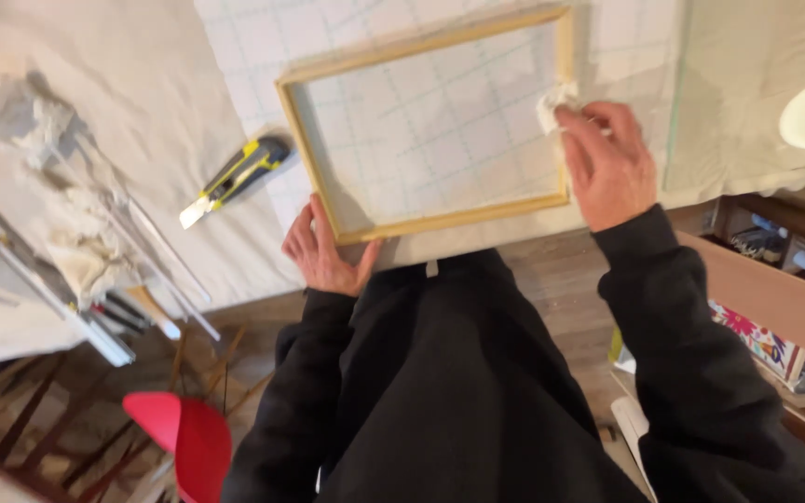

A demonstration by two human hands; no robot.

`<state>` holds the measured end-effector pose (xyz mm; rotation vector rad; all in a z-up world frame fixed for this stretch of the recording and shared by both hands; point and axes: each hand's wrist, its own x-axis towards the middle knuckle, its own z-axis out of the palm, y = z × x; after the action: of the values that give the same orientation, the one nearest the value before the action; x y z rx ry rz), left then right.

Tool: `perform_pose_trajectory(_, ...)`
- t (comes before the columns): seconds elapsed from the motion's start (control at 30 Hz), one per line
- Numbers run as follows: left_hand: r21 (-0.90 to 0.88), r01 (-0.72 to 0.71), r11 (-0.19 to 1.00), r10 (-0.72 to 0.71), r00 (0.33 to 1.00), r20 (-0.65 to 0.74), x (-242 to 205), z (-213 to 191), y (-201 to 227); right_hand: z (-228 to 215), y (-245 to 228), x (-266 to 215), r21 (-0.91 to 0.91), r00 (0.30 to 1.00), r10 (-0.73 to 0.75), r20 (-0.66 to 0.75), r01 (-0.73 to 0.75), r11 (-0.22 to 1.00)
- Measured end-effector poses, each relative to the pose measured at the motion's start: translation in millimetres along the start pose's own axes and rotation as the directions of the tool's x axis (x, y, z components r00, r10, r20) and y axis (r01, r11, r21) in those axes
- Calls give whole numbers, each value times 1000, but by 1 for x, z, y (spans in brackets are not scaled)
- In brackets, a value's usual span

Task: Assembling and cleaning wooden picture frames and glass panes on a workbench.

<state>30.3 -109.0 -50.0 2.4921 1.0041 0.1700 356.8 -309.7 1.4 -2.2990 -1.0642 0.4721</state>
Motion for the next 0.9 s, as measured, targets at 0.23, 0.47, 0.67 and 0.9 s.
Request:
perform_pose_trajectory(0.23,18,-47,999,47,999,-7,-1,14,-7,-33,8,-29,141,991,107,-79,-95,986)
perform_pose_trajectory(0.47,48,-13,999,13,1000,5,-10,18,-11,0,-14,-80,232,938,328,-108,-297,926)
perform_pose_trajectory(0.67,52,-30,998,31,999,-24,-8,21,-7,15,-21,-82,211,928,316,-195,-275,938)
perform_pose_trajectory(0.9,51,-26,998,29,999,-46,-9,20,-8,20,-21,-82,-58,961,126,-246,-145,988)
